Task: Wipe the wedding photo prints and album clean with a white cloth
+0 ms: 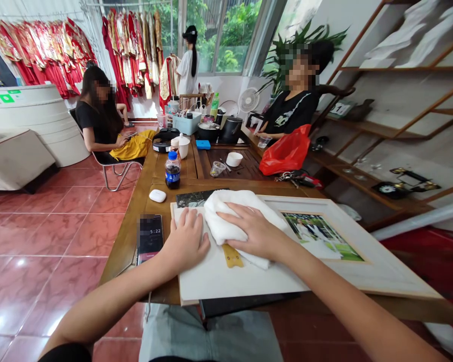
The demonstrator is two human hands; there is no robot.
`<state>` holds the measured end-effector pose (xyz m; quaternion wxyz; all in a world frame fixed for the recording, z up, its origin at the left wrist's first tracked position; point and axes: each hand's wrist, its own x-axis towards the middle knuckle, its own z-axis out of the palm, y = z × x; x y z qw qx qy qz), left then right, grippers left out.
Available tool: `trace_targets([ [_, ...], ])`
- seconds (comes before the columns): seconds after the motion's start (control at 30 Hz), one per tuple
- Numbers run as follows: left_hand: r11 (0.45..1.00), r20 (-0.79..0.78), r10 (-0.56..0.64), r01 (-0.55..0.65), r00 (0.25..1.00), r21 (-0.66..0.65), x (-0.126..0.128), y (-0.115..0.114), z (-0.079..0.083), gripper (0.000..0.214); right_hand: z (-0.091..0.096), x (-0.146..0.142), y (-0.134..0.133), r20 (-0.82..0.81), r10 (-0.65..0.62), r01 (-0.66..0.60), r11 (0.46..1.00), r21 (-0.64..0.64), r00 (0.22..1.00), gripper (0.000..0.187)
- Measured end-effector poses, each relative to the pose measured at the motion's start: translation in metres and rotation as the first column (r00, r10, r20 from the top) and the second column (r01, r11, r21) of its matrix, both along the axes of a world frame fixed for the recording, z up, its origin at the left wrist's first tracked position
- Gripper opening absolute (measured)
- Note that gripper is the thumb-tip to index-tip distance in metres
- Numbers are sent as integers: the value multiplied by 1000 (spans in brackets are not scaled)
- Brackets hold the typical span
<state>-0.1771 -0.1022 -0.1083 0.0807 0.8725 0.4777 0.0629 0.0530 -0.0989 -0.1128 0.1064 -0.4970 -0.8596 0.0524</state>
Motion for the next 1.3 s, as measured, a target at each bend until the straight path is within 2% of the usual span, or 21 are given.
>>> trace_targets([
  [0.1,1000,2,-2,2,1000,2,0,0,-1,48,4,-5,5,11,-19,19,1000,8,1000,64],
  [0.23,1000,17,0,0,1000,18,-1,-1,-2,48,7,-3,-4,35,37,-36,999,-16,999,64],
  [0.37,1000,23,-10,9,1000,12,-1,-1,-1,48,7,0,-27,64,59,-54,996,-72,996,67],
  [0.5,1000,17,0,0,1000,2,-1,-1,0,48,8,1,-53,65,85,-80,994,-77,994,66],
  [0.7,1000,27,-1,0,1000,3,0,-1,1,47,5,4,-90,56,203,-198,976,-88,978,73],
  [0.83,1000,35,-3,3,999,9,0,0,0,47,0,10,-102,43,218,-214,974,-79,975,71],
  [1.0,1000,25,-6,5,1000,7,0,0,0,46,-9,22,-85,47,152,-152,988,-18,987,73],
  [1.1,1000,13,-3,3,1000,-2,0,0,1,45,-13,26,-64,44,65,-66,998,16,997,75],
  [1.3,1000,4,-9,9,1000,-11,-1,0,1,47,-10,24,-21,43,-85,83,995,50,995,66],
])
